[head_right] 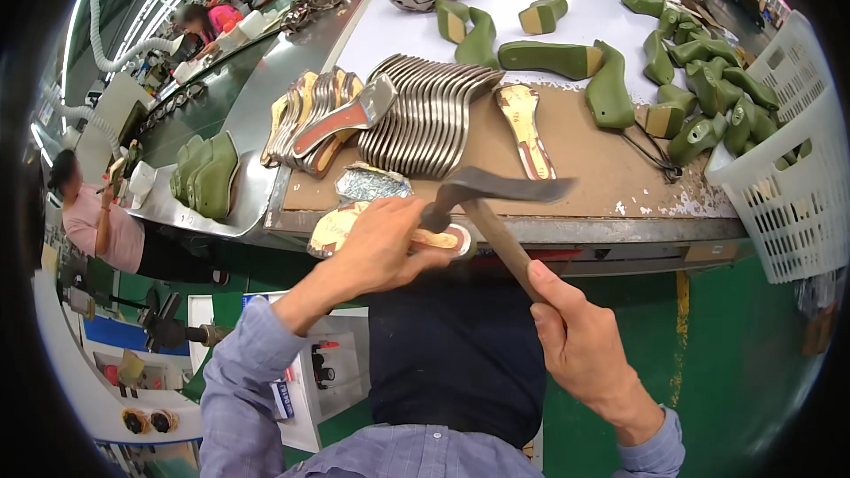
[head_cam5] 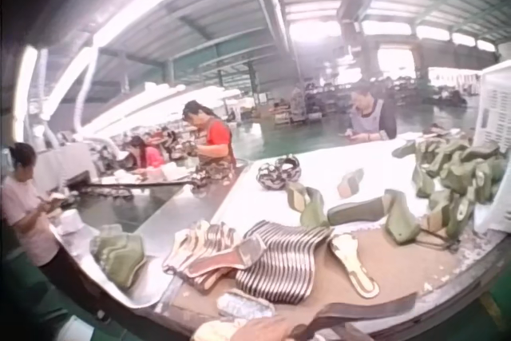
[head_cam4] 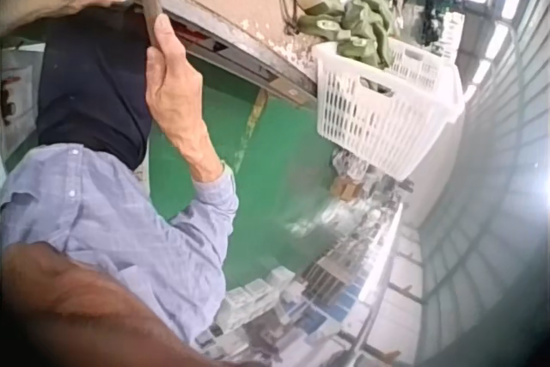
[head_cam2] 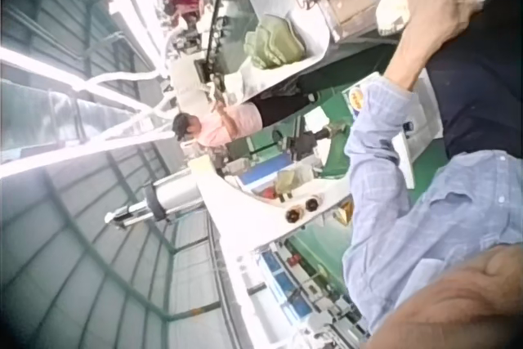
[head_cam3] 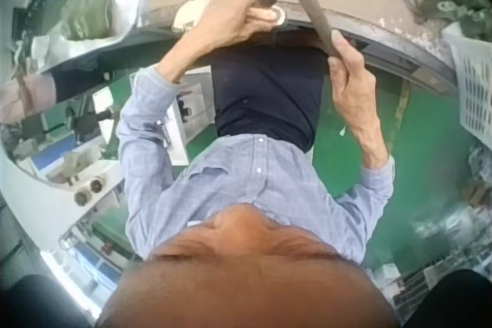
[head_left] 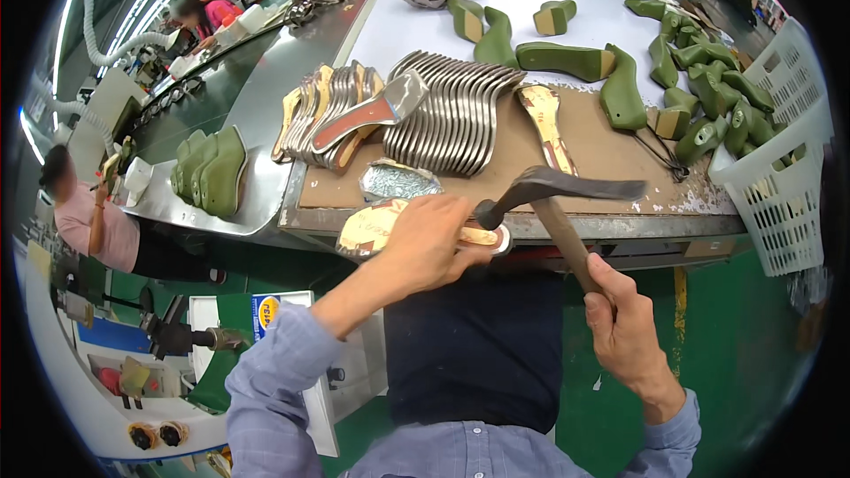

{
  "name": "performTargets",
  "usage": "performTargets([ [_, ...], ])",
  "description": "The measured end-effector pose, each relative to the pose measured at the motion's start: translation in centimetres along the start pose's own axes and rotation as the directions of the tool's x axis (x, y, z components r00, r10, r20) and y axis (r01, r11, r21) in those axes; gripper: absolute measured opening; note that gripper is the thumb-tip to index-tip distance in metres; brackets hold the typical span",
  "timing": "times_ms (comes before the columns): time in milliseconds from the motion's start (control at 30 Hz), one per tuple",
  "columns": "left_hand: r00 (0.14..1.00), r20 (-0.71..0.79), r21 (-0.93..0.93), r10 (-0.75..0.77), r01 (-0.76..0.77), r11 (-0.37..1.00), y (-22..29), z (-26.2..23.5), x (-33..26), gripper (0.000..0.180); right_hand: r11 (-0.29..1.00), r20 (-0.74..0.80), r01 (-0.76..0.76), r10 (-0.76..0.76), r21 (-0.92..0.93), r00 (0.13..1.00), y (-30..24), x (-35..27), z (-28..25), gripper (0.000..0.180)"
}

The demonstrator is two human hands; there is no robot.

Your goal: The person assembles green slipper-style shoes by attaching metal shanks to the soles. They pick up a shoe, place a metal shank on the sole, and use a hammer to drive nails into the shank to secure it. The person repeats this process for multiple shoes, placing finished units on a metal tray.

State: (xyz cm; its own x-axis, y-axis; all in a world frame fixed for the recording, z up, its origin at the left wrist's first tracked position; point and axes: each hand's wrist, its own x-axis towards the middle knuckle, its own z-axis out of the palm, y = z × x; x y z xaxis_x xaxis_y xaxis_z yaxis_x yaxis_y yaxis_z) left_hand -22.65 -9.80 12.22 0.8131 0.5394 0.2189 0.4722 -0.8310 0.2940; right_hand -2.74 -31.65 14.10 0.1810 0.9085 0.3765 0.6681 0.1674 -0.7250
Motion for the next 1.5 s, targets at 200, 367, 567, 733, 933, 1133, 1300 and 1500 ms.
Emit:
performTargets([
  [200,0.978,0.189,0.120,0.087,-0.111,0.987,-2.4,-1.4,-0.1,0.061,0.579,0.144,-0.553,0.602,0.599,0.786,-1.0,-1.1,-0.3,0.055],
  [367,0.976,0.199,0.121,0.083,-0.109,0.987,-2.0,-1.2,0.2,0.059,0.948,-0.084,-0.267,0.284,0.172,0.955,2.7,-3.9,0.1,0.054],
  [567,0.975,0.212,0.168,0.060,-0.097,0.981,-2.0,-1.1,-0.3,0.061,0.989,-0.060,0.006,-0.015,-0.149,0.998,-0.2,-1.1,-1.8,0.052],
  [733,0.979,0.189,0.187,0.074,-0.110,0.976,-2.0,-0.8,-0.3,0.061,0.977,-0.331,0.198,-0.163,0.074,0.929,-0.2,-2.1,-2.9,0.056],
  [933,0.982,0.172,0.194,0.077,-0.111,0.975,-2.0,-0.8,-0.5,0.063,0.977,0.026,-0.032,0.038,-0.210,0.999,-0.7,1.7,-0.5,0.044],
  [1133,0.983,0.167,0.202,0.075,-0.109,0.973,-2.0,-0.7,-0.5,0.062,0.983,-0.402,0.176,-0.138,0.057,0.905,-1.1,-1.0,-2.0,0.029],
  [1300,0.981,0.190,0.204,0.040,-0.079,0.976,-2.0,-0.8,-0.4,0.063,0.989,-0.105,-0.027,0.012,-0.145,0.994,0.9,0.7,1.6,0.042],
  [1500,0.984,0.172,0.209,0.055,-0.091,0.974,-2.1,-0.4,-0.4,0.063,0.937,0.096,-0.138,0.177,-0.322,0.980,-0.1,-0.6,2.2,0.043],
])
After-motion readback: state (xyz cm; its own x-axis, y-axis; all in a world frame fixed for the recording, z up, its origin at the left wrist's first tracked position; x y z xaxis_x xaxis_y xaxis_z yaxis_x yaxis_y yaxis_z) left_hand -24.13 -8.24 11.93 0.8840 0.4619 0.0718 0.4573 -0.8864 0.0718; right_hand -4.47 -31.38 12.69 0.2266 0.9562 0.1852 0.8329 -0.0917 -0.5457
